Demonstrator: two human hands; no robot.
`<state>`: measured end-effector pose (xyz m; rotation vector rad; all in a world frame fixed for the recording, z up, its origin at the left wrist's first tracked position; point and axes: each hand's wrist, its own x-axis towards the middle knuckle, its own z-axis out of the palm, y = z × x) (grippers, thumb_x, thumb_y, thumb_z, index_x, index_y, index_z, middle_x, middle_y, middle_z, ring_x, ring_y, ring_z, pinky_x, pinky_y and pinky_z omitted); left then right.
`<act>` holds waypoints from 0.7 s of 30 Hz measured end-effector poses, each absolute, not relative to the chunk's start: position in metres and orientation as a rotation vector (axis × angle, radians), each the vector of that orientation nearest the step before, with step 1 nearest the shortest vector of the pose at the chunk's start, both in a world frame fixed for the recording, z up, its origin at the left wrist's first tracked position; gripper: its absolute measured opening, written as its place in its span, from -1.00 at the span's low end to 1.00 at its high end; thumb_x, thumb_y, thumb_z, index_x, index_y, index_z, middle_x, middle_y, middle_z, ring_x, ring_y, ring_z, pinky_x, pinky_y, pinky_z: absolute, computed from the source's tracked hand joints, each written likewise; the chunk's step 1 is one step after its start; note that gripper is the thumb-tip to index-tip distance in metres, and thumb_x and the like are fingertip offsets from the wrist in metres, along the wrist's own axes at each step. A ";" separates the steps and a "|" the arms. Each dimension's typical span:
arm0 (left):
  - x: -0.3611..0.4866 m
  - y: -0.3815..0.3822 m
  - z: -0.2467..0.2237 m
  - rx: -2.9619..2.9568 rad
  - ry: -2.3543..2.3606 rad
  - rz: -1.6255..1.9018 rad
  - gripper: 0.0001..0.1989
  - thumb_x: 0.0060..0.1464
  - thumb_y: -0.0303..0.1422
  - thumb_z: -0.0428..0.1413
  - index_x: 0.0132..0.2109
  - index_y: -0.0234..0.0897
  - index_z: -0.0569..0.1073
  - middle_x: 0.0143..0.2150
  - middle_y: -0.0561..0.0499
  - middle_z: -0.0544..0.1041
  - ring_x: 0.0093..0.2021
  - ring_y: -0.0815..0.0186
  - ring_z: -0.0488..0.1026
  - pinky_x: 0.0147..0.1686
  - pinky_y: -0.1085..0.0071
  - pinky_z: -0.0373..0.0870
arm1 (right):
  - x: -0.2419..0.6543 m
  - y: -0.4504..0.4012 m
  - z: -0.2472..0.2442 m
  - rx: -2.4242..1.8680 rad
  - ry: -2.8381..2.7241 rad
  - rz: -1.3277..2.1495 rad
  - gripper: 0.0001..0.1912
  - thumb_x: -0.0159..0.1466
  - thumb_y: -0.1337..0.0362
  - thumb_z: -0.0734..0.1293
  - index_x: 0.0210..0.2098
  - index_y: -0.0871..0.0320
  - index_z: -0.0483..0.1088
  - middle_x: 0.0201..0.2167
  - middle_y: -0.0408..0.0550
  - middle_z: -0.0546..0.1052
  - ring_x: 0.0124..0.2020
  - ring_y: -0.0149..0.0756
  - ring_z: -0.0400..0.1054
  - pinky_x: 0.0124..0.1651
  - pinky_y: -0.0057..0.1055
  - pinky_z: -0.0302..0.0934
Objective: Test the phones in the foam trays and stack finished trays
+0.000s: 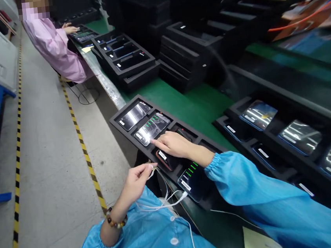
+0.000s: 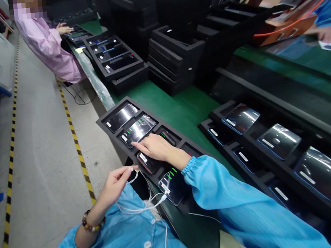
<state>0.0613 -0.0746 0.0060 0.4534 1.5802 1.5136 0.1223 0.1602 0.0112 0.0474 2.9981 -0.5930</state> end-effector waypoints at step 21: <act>0.094 -0.067 -0.024 0.547 1.637 1.335 -0.35 0.28 0.22 0.14 -0.12 -0.36 0.64 -0.32 -0.22 0.73 -0.50 0.30 0.44 -0.46 0.40 0.30 | 0.172 0.181 -0.020 1.139 2.943 -0.753 -0.30 0.53 -0.22 0.17 0.12 0.29 0.56 -0.03 0.34 0.53 0.14 0.21 0.42 0.31 0.06 0.28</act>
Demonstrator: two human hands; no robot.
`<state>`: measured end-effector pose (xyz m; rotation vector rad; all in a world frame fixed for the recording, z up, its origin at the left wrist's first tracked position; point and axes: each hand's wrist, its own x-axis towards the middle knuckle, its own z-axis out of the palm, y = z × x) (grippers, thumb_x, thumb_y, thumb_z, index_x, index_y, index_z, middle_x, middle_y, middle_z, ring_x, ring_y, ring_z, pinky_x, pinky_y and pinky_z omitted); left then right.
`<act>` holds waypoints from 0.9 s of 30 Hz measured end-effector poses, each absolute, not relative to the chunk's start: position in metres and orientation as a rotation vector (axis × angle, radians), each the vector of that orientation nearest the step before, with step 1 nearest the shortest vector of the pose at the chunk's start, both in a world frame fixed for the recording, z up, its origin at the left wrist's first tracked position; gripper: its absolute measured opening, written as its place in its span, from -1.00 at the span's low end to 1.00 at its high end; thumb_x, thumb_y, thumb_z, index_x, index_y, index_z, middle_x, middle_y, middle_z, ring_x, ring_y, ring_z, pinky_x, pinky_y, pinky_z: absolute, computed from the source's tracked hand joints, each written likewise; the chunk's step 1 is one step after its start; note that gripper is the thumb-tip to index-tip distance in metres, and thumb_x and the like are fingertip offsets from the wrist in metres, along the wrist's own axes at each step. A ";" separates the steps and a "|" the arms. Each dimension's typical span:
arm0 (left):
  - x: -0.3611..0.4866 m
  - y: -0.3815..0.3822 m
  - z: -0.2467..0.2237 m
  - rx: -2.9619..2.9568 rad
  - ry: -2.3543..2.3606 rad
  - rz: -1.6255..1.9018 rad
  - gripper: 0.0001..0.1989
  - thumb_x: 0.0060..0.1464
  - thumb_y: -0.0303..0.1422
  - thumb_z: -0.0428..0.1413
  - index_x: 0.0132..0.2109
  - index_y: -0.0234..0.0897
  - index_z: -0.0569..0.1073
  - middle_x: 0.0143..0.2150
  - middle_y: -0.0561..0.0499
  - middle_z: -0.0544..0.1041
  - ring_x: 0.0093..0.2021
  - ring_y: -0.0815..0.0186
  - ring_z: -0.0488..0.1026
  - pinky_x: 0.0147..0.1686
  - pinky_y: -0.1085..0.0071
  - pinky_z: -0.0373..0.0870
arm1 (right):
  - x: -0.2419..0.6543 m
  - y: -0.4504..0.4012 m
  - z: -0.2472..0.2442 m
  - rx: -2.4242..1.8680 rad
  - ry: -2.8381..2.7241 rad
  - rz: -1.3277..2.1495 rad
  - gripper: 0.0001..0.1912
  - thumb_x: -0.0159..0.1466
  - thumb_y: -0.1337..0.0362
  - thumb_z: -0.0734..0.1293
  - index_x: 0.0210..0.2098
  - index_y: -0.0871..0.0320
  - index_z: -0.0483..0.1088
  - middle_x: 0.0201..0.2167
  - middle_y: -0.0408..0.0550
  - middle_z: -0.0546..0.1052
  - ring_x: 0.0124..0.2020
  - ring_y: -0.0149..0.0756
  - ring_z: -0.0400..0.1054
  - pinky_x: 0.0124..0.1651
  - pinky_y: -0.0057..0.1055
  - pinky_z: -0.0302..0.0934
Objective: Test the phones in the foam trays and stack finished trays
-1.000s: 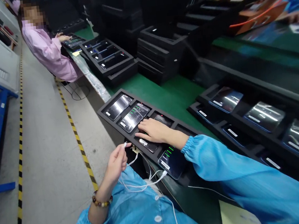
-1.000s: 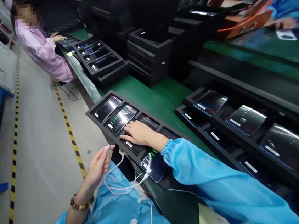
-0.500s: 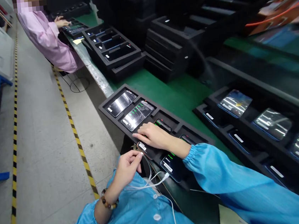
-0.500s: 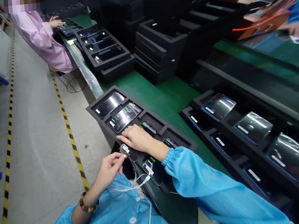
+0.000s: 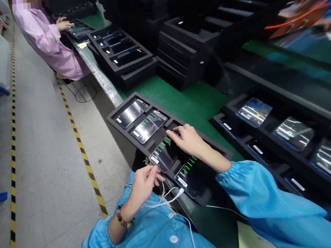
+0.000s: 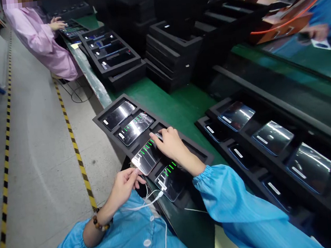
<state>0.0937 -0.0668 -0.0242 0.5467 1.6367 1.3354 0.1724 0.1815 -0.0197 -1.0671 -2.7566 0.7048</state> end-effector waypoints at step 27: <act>0.041 -0.074 -0.070 0.913 1.122 0.789 -0.54 0.10 0.02 0.45 -0.08 -0.27 0.70 -0.13 -0.13 0.74 -0.17 0.14 0.66 -0.17 0.32 0.56 | 0.186 0.220 -0.012 -0.737 -2.834 1.235 -0.28 0.40 -0.42 0.15 0.02 0.06 0.49 -0.05 0.15 0.59 0.08 0.10 0.46 0.24 0.08 0.36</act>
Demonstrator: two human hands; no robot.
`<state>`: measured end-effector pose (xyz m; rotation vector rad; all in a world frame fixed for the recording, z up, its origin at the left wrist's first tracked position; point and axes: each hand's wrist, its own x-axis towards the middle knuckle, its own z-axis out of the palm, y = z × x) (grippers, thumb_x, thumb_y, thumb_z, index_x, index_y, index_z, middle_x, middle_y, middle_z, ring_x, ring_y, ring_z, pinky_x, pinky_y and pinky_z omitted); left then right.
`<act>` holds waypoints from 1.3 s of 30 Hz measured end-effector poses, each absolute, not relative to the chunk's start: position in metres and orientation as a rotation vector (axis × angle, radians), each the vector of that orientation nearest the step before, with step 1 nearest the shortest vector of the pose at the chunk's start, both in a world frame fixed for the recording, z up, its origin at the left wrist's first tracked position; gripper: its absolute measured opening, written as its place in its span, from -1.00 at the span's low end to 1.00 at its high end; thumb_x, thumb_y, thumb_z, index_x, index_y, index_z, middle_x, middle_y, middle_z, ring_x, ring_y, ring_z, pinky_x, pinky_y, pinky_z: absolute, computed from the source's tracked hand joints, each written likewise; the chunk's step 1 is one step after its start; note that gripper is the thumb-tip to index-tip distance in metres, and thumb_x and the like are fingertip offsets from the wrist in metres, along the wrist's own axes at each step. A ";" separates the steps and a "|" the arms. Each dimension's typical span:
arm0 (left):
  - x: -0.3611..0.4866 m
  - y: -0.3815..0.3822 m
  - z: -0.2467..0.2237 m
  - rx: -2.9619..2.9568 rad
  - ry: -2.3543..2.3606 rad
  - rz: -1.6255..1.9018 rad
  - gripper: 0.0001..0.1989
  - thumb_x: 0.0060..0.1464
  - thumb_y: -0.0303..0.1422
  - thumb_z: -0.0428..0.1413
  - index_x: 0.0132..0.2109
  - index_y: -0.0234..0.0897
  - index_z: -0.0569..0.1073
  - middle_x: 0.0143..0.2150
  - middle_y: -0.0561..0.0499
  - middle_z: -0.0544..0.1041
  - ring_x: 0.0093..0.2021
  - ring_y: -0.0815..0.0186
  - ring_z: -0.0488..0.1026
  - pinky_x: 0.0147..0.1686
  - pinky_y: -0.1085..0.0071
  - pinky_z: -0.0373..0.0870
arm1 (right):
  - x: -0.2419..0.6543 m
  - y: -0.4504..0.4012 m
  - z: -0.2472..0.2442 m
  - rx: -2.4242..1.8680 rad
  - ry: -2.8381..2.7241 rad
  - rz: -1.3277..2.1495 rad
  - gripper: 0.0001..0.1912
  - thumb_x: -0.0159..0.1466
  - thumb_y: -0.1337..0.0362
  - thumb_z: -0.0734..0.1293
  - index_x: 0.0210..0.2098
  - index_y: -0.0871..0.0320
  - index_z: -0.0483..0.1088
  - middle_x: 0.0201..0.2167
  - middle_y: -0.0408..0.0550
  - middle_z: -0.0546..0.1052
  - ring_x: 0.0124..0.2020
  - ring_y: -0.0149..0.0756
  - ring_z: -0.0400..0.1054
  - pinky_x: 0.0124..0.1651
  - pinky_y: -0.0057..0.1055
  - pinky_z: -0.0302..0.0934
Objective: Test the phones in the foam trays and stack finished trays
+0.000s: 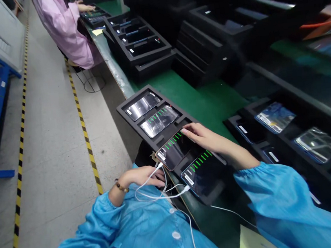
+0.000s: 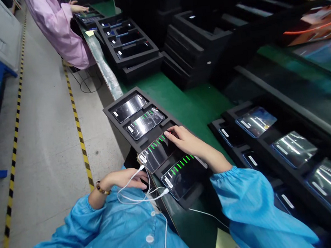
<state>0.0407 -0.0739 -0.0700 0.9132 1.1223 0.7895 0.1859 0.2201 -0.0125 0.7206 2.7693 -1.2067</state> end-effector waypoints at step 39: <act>-0.025 -0.167 -0.112 0.277 1.838 1.107 -0.41 0.10 0.23 0.24 -0.41 -0.22 0.37 -0.54 0.10 0.41 -0.56 0.41 0.25 -0.48 0.47 0.17 | 0.187 0.228 -0.020 0.695 2.760 -1.197 -0.35 0.43 -0.35 0.21 0.09 0.05 0.48 -0.02 0.12 0.57 0.06 0.09 0.42 0.21 0.04 0.38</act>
